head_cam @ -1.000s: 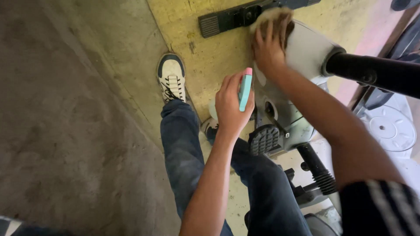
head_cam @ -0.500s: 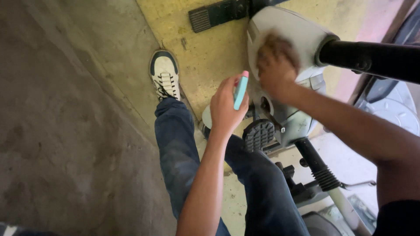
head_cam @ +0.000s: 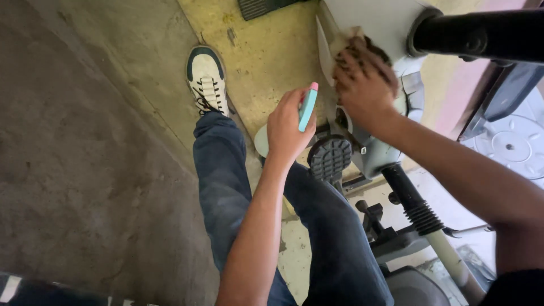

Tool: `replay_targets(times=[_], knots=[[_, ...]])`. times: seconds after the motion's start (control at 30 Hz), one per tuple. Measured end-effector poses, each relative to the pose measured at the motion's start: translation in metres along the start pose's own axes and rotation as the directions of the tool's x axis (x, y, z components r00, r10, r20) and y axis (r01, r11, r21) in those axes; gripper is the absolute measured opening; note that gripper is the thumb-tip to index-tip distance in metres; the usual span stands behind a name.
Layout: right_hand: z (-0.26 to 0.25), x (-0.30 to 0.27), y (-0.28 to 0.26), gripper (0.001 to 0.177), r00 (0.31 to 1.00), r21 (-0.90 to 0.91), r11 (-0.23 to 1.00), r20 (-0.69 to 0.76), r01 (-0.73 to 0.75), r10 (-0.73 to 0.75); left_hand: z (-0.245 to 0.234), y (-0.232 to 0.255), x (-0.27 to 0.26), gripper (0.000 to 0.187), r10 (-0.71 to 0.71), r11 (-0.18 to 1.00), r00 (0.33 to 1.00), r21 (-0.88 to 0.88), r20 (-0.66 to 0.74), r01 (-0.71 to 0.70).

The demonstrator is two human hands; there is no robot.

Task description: Cleaning and wiping down various exercise machines using a spray bottle and a cleaning cloth.

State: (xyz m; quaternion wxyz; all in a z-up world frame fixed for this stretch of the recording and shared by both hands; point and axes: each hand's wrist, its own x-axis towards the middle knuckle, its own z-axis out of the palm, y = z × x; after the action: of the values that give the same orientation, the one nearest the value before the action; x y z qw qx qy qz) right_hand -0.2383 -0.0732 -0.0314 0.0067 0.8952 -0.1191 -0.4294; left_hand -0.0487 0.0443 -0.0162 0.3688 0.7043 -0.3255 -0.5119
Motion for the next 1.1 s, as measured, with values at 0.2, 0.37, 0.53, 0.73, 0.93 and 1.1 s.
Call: replay_targets(times=[0.2, 0.37, 0.53, 0.73, 0.93, 1.1], knots=[[0.024, 0.044, 0.023, 0.047, 0.945, 0.22, 0.959, -0.231, -0.181, 0.231, 0.005, 0.0, -0.003, 0.037, 0.014, 1.0, 1.0, -0.009, -0.009, -0.014], [0.048, 0.077, -0.003, 0.051, 0.962, -0.009, 0.977, -0.178, -0.212, 0.207, 0.0, 0.002, -0.009, 0.039, 0.028, 0.999, 0.999, -0.037, 0.016, -0.027], [0.017, 0.011, -0.019, 0.04, 0.999, -0.193, 0.981, -0.025, 0.029, -0.034, -0.009, 0.015, -0.032, 0.044, 0.056, 0.998, 0.998, -0.038, -0.015, -0.056], [-0.013, -0.039, 0.01, 0.022, 0.968, 0.137, 0.967, -0.163, 0.214, -0.191, -0.032, 0.053, -0.078, 0.038, 0.02, 0.998, 0.994, -0.063, -0.108, -0.027], [-0.058, -0.086, 0.026, 0.03, 0.963, 0.594, 0.782, -0.269, 0.191, -0.031, -0.046, 0.077, -0.13, 0.018, -0.072, 0.997, 0.995, 0.016, 0.064, 0.071], [-0.07, -0.112, 0.035, 0.035, 0.937, 0.755, 0.613, -0.343, 0.23, 0.071, -0.044, 0.072, -0.154, 0.017, -0.138, 0.972, 0.965, 0.22, 0.224, 0.088]])
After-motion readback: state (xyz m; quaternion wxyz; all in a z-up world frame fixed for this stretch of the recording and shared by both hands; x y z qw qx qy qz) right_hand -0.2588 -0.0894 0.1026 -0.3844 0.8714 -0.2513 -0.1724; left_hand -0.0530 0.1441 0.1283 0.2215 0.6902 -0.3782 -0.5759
